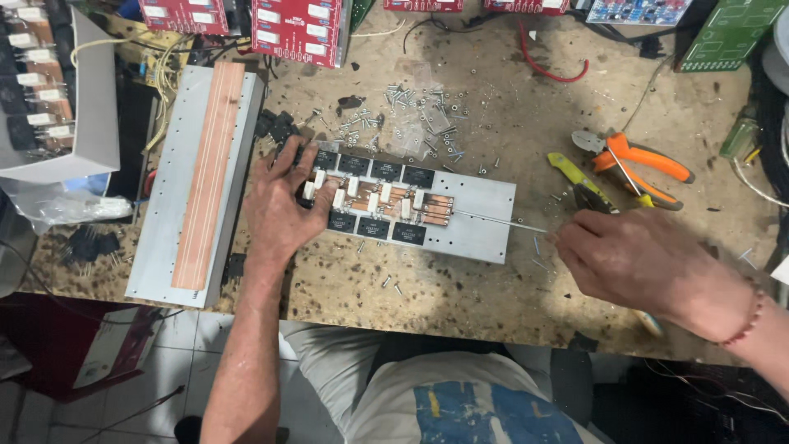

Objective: The person assembles electrical components onto a white metal plate using a yellow screwdriver to tighten screws. They handle copper busbars, black electrical modules, and small metal fasteners, occasionally using pliers to adjust parts.

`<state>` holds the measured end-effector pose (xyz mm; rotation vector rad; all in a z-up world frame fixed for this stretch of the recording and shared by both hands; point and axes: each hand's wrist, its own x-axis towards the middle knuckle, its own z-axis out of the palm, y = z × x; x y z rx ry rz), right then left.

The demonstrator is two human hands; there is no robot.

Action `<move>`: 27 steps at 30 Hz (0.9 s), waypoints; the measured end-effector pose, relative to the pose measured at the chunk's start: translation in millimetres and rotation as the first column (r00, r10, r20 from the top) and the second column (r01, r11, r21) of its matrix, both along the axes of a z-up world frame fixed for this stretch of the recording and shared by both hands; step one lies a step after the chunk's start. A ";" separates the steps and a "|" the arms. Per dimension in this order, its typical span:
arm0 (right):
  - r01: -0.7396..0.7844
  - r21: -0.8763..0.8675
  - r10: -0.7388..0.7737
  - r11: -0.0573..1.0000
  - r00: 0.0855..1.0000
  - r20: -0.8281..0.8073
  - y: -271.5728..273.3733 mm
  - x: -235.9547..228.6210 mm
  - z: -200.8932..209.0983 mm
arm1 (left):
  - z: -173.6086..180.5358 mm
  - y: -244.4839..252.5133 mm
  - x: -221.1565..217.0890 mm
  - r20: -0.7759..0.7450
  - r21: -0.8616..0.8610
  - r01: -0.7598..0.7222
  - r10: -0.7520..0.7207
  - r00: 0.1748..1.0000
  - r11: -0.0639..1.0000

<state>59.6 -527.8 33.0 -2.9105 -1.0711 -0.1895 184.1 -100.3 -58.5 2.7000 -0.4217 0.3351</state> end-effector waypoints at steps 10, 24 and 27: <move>-0.170 0.286 0.138 0.943 0.982 0.129 -3.6 15.4 -64.5 | 3.5 -1.0 -0.7 0.034 -0.018 0.001 0.000 0.999 1.000; -0.020 0.082 0.017 0.996 0.999 0.036 35.8 16.4 -1.6 | 12.1 -4.5 -3.3 -0.025 -0.039 -0.004 0.003 1.000 0.999; 0.035 0.069 -0.036 0.997 0.999 0.020 32.2 17.9 -5.1 | 9.9 -6.1 -1.8 0.007 -0.069 0.009 -0.009 1.000 0.998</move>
